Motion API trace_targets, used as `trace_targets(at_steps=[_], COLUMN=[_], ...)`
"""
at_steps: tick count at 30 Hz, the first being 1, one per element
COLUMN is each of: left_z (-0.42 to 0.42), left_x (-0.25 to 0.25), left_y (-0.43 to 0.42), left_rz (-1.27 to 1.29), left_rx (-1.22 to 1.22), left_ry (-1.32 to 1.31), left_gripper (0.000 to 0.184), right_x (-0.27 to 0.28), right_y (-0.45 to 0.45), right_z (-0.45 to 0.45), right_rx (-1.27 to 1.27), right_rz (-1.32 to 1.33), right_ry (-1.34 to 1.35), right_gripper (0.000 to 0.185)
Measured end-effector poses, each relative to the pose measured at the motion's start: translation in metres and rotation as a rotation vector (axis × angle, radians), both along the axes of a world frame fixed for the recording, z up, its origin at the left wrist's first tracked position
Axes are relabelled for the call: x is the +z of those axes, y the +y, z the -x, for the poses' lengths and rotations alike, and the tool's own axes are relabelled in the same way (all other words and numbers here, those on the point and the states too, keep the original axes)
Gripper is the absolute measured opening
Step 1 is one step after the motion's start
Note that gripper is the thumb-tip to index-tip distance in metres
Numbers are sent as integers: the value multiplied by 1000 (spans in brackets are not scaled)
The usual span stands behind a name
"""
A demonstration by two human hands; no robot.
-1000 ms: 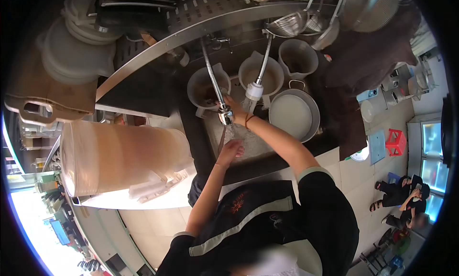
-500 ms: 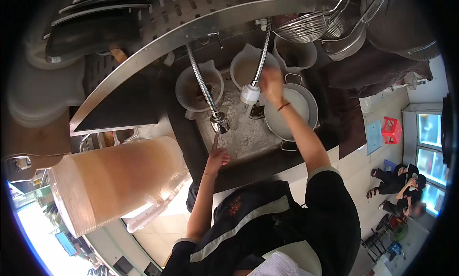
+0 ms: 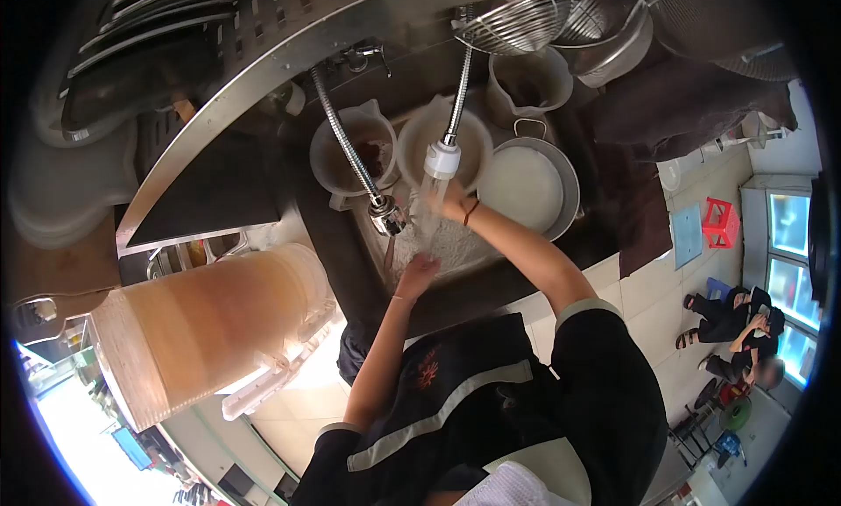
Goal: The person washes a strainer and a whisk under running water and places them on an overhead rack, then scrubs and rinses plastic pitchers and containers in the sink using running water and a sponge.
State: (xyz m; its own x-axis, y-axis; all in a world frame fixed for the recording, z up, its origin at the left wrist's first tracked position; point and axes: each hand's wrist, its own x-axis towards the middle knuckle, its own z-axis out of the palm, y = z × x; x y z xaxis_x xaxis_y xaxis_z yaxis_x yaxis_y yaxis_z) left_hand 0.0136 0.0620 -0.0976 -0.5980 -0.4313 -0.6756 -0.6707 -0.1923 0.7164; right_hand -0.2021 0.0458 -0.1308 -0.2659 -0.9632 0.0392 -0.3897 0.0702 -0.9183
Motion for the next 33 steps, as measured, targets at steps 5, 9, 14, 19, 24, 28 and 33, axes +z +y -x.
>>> trace_targets(at_steps=[5, 9, 14, 19, 24, 28, 33], left_z=[22, -3, -20, -13, 13, 34, 58], left_x=[11, 54, 84, 75, 69, 69, 78], left_y=[13, -2, -17, -8, 1, 4, 14], left_rz=[660, 348, 454, 554, 505, 531, 582], left_rx=[-201, -172, -348, -521, -691, -769, -745], left_ry=[203, 158, 100, 143, 12, -73, -112], left_gripper=[41, 41, 38, 38, 49, 51, 52], right_x=[74, 87, 61, 38, 46, 50, 56], right_y=[29, 33, 49, 85, 113, 128, 81], right_z=[-73, -93, -88, -88, -61, -46, -38], right_rx=[133, 47, -119, -222, -193, -183, -169], right_rz=[-65, -266, -325, -236, -497, -446, -215], right_ry=[642, 443, -309, -716, 62, 165, 176], right_gripper=[21, 31, 36, 40, 41, 35, 29])
